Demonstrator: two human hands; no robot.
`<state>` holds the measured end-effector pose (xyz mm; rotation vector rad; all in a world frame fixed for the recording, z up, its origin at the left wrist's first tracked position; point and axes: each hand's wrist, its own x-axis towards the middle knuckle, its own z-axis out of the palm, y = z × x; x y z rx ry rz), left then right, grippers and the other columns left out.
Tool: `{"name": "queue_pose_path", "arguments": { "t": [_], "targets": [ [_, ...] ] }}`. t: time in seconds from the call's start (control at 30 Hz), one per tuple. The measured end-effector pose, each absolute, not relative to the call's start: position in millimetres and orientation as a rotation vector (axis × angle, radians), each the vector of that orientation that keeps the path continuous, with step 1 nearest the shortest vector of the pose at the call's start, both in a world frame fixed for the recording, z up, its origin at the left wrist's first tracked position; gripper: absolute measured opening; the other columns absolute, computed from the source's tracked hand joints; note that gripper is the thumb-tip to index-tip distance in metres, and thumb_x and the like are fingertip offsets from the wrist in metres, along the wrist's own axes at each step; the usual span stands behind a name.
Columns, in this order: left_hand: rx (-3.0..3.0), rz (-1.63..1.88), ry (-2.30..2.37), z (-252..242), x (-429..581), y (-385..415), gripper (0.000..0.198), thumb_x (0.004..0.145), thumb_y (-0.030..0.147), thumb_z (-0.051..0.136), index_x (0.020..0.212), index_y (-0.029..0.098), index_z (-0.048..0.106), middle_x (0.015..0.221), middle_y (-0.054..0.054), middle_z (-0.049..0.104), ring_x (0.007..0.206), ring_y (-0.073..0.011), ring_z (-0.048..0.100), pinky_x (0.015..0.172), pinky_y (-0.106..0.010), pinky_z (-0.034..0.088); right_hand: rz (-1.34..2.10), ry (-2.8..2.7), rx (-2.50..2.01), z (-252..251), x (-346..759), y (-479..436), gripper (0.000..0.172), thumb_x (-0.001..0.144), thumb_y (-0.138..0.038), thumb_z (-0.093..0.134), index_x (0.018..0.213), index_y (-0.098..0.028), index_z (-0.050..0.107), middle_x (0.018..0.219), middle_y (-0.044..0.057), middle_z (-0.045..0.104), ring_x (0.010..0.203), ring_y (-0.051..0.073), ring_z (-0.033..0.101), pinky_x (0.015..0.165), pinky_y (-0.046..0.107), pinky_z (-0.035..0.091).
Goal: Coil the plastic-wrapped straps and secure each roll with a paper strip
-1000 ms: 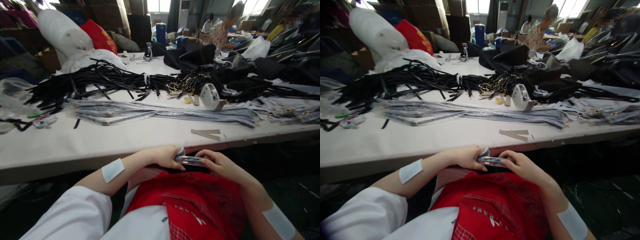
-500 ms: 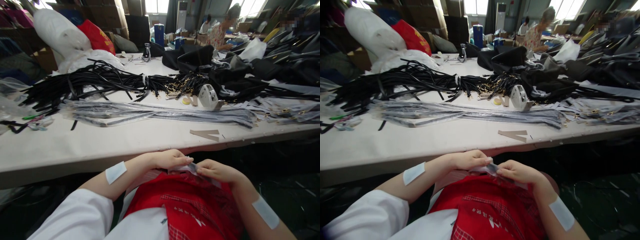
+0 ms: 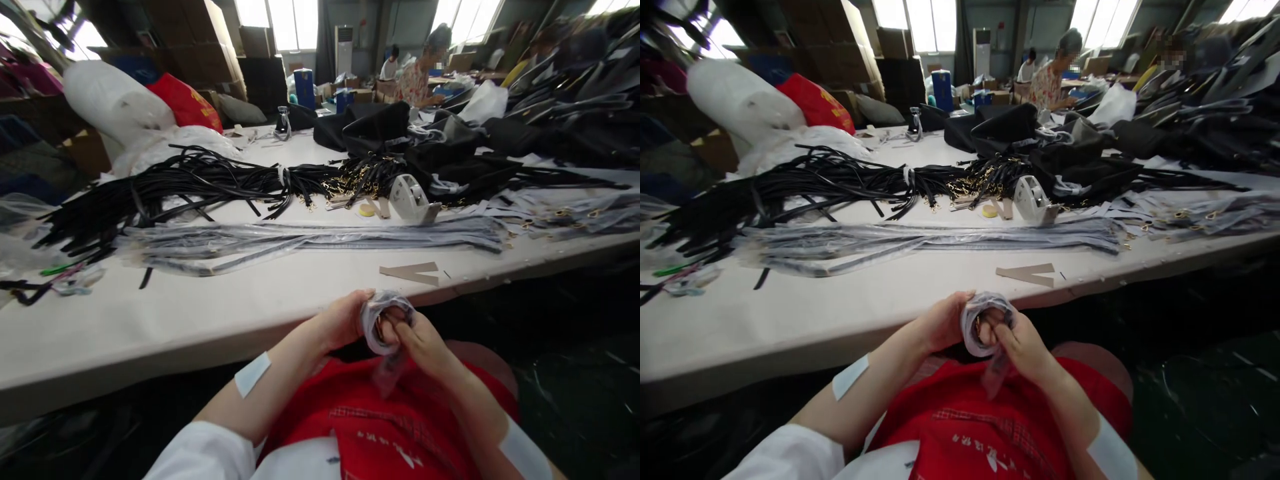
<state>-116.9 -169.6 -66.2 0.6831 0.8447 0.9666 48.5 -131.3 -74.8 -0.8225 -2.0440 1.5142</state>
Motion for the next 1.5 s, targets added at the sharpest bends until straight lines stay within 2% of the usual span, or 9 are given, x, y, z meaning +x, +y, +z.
{"name": "queue_pose_path", "arguments": {
  "t": [0.17, 0.3, 0.63, 0.83, 0.97, 1.1, 1.23, 1.37, 1.5],
  "targets": [
    [1.228, 1.022, 1.500, -66, -129, -174, 0.050, 0.084, 0.055, 0.055, 0.112, 0.014, 0.064, 0.104, -0.011, 0.070, 0.096, -0.0228, 0.063, 0.089, -0.033, 0.047, 1.051, -2.911, -1.074, -59, 78, -111, 0.026, 0.091, -0.043, 0.051, 0.085, -0.020, 0.060, 0.085, 0.007, 0.069, 0.078, 0.024, 0.064, 0.070, 0.031, 0.044],
    [1.773, 0.715, 1.359, -61, -116, -183, 0.060, 0.084, 0.046, 0.062, 0.135, 0.018, 0.051, 0.131, -0.013, 0.061, 0.116, -0.0257, 0.059, 0.101, -0.036, 0.044, 1.023, -2.933, -1.138, -57, 71, -115, 0.018, 0.085, -0.032, 0.057, 0.091, -0.016, 0.064, 0.090, 0.012, 0.071, 0.081, 0.026, 0.066, 0.069, 0.030, 0.044],
    [1.133, 1.447, 1.627, -65, -106, -178, 0.042, 0.096, 0.047, 0.041, 0.117, 0.017, 0.061, 0.081, -0.004, 0.069, 0.075, -0.0167, 0.062, 0.072, -0.026, 0.050, 1.462, -1.973, -1.045, -78, 60, -136, 0.045, 0.086, -0.057, 0.057, 0.105, -0.017, 0.061, 0.077, 0.005, 0.070, 0.063, 0.021, 0.064, 0.059, 0.031, 0.052],
    [1.302, 1.087, 1.488, -73, -110, -184, 0.046, 0.097, 0.047, 0.036, 0.098, 0.014, 0.068, 0.093, -0.005, 0.070, 0.088, -0.0187, 0.062, 0.083, -0.028, 0.048, 1.625, -2.331, -0.897, -69, 80, -114, 0.038, 0.089, -0.051, 0.057, 0.105, -0.018, 0.068, 0.103, 0.008, 0.072, 0.095, 0.026, 0.065, 0.088, 0.035, 0.050],
    [1.652, 0.851, 1.376, -70, -101, -196, 0.044, 0.093, 0.039, 0.048, 0.132, 0.019, 0.057, 0.118, -0.009, 0.066, 0.104, -0.0215, 0.060, 0.095, -0.031, 0.045, 1.833, -2.581, -0.749, -66, 85, -113, 0.033, 0.090, -0.046, 0.056, 0.101, -0.019, 0.071, 0.096, 0.006, 0.074, 0.087, 0.025, 0.066, 0.080, 0.032, 0.051],
    [1.646, 0.794, 1.463, -86, -90, -216, 0.037, 0.095, 0.036, 0.045, 0.119, 0.022, 0.069, 0.094, -0.008, 0.067, 0.084, -0.0190, 0.061, 0.080, -0.028, 0.047, 1.799, -2.620, -0.687, -80, 85, -112, 0.029, 0.083, -0.042, 0.065, 0.097, -0.017, 0.071, 0.088, 0.004, 0.072, 0.080, 0.021, 0.065, 0.073, 0.028, 0.050],
    [1.379, 0.805, 1.531, -112, -94, -241, 0.036, 0.094, 0.039, 0.046, 0.098, 0.019, 0.076, 0.082, -0.006, 0.065, 0.077, -0.0179, 0.060, 0.074, -0.028, 0.046, 1.272, -2.565, -0.948, -92, 91, -77, 0.030, 0.089, -0.042, 0.057, 0.097, -0.015, 0.067, 0.081, 0.005, 0.069, 0.070, 0.019, 0.061, 0.064, 0.028, 0.049],
    [1.101, 0.905, 1.605, -126, -108, -263, 0.033, 0.092, 0.042, 0.048, 0.082, 0.016, 0.066, 0.081, -0.004, 0.066, 0.078, -0.0184, 0.060, 0.075, -0.029, 0.047, 0.222, -2.539, -1.136, -99, 88, -28, 0.029, 0.093, -0.030, 0.049, 0.114, -0.016, 0.063, 0.110, 0.014, 0.066, 0.099, 0.028, 0.061, 0.089, 0.041, 0.048],
    [1.057, 0.893, 1.592, -124, -121, -271, 0.030, 0.087, 0.046, 0.055, 0.078, 0.018, 0.058, 0.081, -0.003, 0.065, 0.078, -0.0178, 0.058, 0.072, -0.027, 0.047, -0.084, -2.727, -1.077, -100, 79, -5, 0.028, 0.092, -0.020, 0.048, 0.115, -0.016, 0.064, 0.110, 0.015, 0.066, 0.102, 0.029, 0.060, 0.089, 0.039, 0.046]
  ]
}}
